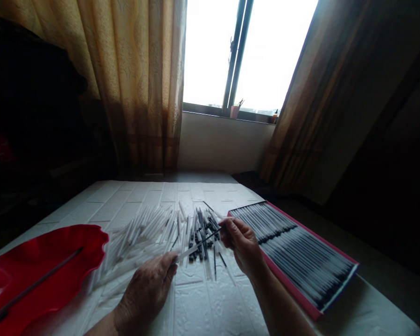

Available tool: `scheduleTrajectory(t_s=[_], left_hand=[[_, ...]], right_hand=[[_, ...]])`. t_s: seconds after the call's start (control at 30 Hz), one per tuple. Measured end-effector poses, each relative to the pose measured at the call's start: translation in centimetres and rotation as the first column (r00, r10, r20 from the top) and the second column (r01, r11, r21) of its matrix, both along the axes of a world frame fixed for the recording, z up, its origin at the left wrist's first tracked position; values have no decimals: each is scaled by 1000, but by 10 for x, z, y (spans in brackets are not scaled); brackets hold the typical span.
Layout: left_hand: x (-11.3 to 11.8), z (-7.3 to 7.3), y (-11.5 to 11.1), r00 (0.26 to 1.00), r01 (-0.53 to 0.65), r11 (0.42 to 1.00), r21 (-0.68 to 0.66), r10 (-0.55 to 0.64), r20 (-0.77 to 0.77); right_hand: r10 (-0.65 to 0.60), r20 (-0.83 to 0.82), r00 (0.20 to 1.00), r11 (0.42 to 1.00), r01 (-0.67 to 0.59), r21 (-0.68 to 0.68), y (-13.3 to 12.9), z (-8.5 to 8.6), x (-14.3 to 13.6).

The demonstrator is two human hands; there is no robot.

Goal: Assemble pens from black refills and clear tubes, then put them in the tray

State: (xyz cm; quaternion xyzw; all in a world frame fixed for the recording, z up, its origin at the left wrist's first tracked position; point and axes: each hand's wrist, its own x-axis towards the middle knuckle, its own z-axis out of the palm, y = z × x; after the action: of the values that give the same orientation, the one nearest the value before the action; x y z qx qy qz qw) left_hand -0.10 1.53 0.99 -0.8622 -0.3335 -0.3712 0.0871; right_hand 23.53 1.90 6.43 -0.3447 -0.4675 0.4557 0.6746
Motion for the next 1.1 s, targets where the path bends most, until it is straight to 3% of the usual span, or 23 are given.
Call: scheduleTrajectory(t_s=[0.3,0.4,0.47,0.53,0.57,0.63,0.67,0.73,0.93,1.1], left_hand=[[0,-1,0,1000,-3,1000,10,3,29],[0,1,-1,999,11,1000,8,-12,51],[0,3,-2,998,19,1000,5,-20,66],[0,4,-2,996,22,1000,0,-22,84],[0,4,-2,995,20,1000,-3,-20,93],[-1,4,-2,994,18,1000,-8,-17,108],[-1,4,-1,993,19,1000,-6,-18,113],[-1,2,-1,993,24,1000,-1,-24,119],[-1,-4,1,993,24,999,-29,-21,117],[-3,-8,3,992,-3,998,-69,12,125]], right_hand=[[47,114,992,999,-46,-6,-1,-1,-3],[192,238,952,981,-180,-71,-5,0,-5],[348,342,873,937,-316,-148,-6,-1,-3],[409,444,797,913,-364,-186,-4,-4,1],[354,523,776,935,-311,-171,-1,-7,4],[111,699,707,994,-85,-71,6,-13,12],[-22,771,637,999,38,-3,9,-15,16],[-159,853,497,981,179,79,14,-20,21],[-84,969,231,979,201,37,12,-23,15],[-62,995,83,975,216,43,10,-21,7]])
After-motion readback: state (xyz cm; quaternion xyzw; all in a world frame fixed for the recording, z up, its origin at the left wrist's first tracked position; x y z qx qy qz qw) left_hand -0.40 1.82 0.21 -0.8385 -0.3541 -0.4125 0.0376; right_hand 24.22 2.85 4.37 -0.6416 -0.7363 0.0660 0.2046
